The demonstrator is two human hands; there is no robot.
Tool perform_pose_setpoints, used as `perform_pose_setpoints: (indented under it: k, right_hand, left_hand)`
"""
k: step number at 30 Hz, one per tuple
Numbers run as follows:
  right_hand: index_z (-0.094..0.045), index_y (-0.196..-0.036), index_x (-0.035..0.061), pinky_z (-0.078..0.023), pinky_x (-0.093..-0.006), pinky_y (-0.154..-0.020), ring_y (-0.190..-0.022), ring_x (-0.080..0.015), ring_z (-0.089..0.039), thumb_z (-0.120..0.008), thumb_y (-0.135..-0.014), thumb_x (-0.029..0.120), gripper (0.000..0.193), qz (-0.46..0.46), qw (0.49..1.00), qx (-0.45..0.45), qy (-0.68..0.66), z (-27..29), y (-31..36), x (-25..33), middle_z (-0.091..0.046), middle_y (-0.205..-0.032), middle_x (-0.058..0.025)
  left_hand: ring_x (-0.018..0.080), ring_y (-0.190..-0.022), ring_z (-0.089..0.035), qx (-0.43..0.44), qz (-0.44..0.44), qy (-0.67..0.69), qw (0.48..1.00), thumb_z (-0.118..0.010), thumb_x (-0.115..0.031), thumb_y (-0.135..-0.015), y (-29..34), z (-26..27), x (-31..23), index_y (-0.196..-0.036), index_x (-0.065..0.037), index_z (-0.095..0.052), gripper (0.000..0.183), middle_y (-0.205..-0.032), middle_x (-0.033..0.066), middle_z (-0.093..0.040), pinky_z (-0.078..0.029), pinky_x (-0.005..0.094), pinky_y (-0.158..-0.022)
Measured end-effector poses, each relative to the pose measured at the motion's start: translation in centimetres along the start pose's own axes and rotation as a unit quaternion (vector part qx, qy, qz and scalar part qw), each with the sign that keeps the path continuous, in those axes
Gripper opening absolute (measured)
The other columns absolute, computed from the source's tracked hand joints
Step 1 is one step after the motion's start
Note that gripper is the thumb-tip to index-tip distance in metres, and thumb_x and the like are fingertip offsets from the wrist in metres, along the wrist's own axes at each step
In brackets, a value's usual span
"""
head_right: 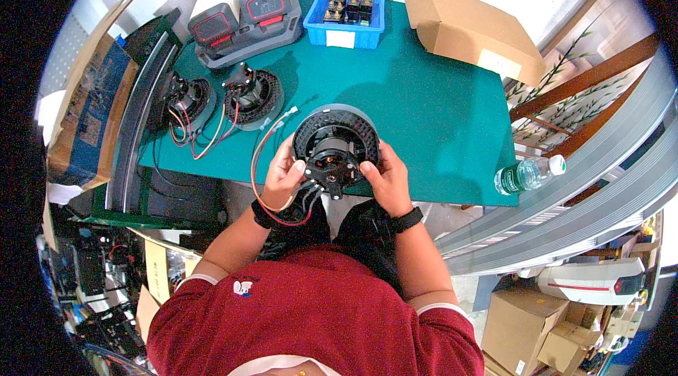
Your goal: Inspecting and checking the wires/connectors of multiple electric motors on a workbench.
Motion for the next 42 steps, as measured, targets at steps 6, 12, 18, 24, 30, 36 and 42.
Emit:
perform_pose_setpoints:
  k: [6,12,18,24,30,36,42]
  right_hand:
    - [-0.042,-0.122,-0.0044,-0.038,-0.0285,-0.09,-0.103,-0.0149,-0.049,-0.057,-0.085,0.02,0.046,0.003,1.0,-0.008,0.02,0.2,0.2,0.0,-0.053,-0.113,-0.0094]
    - [-0.046,-0.118,-0.0045,-0.039,-0.0282,-0.087,-0.1,-0.0148,-0.051,-0.055,-0.085,0.02,0.042,-0.017,0.999,-0.019,0.035,0.4,0.1,-0.6,-0.056,-0.108,-0.0092]
    - [-0.05,-0.109,-0.0046,-0.04,-0.0246,-0.078,-0.089,-0.0105,-0.051,-0.051,-0.088,0.027,0.038,-0.001,0.996,-0.048,0.077,0.5,0.1,-0.2,-0.058,-0.098,-0.0054]
    - [-0.054,-0.104,-0.0027,-0.038,-0.0219,-0.055,-0.063,-0.0067,-0.047,-0.043,-0.09,0.034,0.041,-0.027,0.993,-0.073,0.091,0.6,0.2,0.5,-0.056,-0.078,-0.0006]
    - [-0.055,-0.103,-0.0018,-0.036,-0.0225,-0.049,-0.054,-0.0083,-0.044,-0.034,-0.092,0.039,0.047,-0.045,0.989,-0.09,0.108,0.8,0.2,0.7,-0.049,-0.065,-0.0009]
    - [-0.056,-0.105,-0.0023,-0.037,-0.0224,-0.049,-0.053,-0.0083,-0.044,-0.032,-0.094,0.035,0.046,-0.056,0.987,-0.091,0.12,1.0,0.1,0.7,-0.048,-0.064,-0.0006]
    - [-0.057,-0.101,-0.002,-0.038,-0.0228,-0.048,-0.052,-0.0084,-0.044,-0.034,-0.094,0.035,0.044,-0.067,0.986,-0.101,0.113,1.0,0.0,0.4,-0.048,-0.063,-0.0005]
  left_hand:
    - [0.0117,-0.094,-0.055,0.024,0.03,-0.019,0.999,-0.048,-0.006,-0.086,0.3,0.7,1.1,-0.132,0.002,-0.024,0.054,-0.113,0.009,-0.053,-0.044,0.0234,-0.078]
    - [0.0114,-0.089,-0.057,0.0,-0.006,0.025,1.0,-0.05,-0.007,-0.087,0.0,1.0,1.8,-0.13,0.001,-0.026,0.05,-0.11,0.0089,-0.054,-0.047,0.0227,-0.072]
    - [0.011,-0.082,-0.059,0.011,0.045,0.009,0.999,-0.049,-0.008,-0.087,0.1,0.7,1.5,-0.126,-0.001,-0.03,0.044,-0.102,0.0063,-0.057,-0.052,0.0222,-0.063]
    - [0.0096,-0.078,-0.059,0.001,0.043,0.016,0.999,-0.048,-0.005,-0.087,0.2,1.0,1.7,-0.125,-0.003,-0.031,0.041,-0.098,0.0051,-0.058,-0.052,0.0211,-0.058]
    - [0.0115,-0.079,-0.059,-0.019,0.1,0.036,0.994,-0.043,-0.006,-0.089,0.1,1.4,2.9,-0.123,-0.006,-0.034,0.036,-0.102,0.007,-0.057,-0.052,0.0228,-0.058]
    - [0.0126,-0.069,-0.06,-0.024,0.117,0.044,0.992,-0.044,-0.01,-0.089,-0.1,1.1,2.5,-0.121,-0.005,-0.035,0.034,-0.099,0.0079,-0.058,-0.053,0.0258,-0.058]
    - [0.0134,-0.068,-0.06,-0.037,0.15,0.042,0.987,-0.048,-0.015,-0.089,0.0,1.2,2.6,-0.117,-0.004,-0.036,0.032,-0.098,0.0099,-0.058,-0.054,0.0273,-0.058]
Point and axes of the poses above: each hand's wrist, its own y-axis away from the middle knuckle, its own z-axis out of the back of the hand, x = y × z, the point moved 8 cm from there along -y, towards the middle knuckle
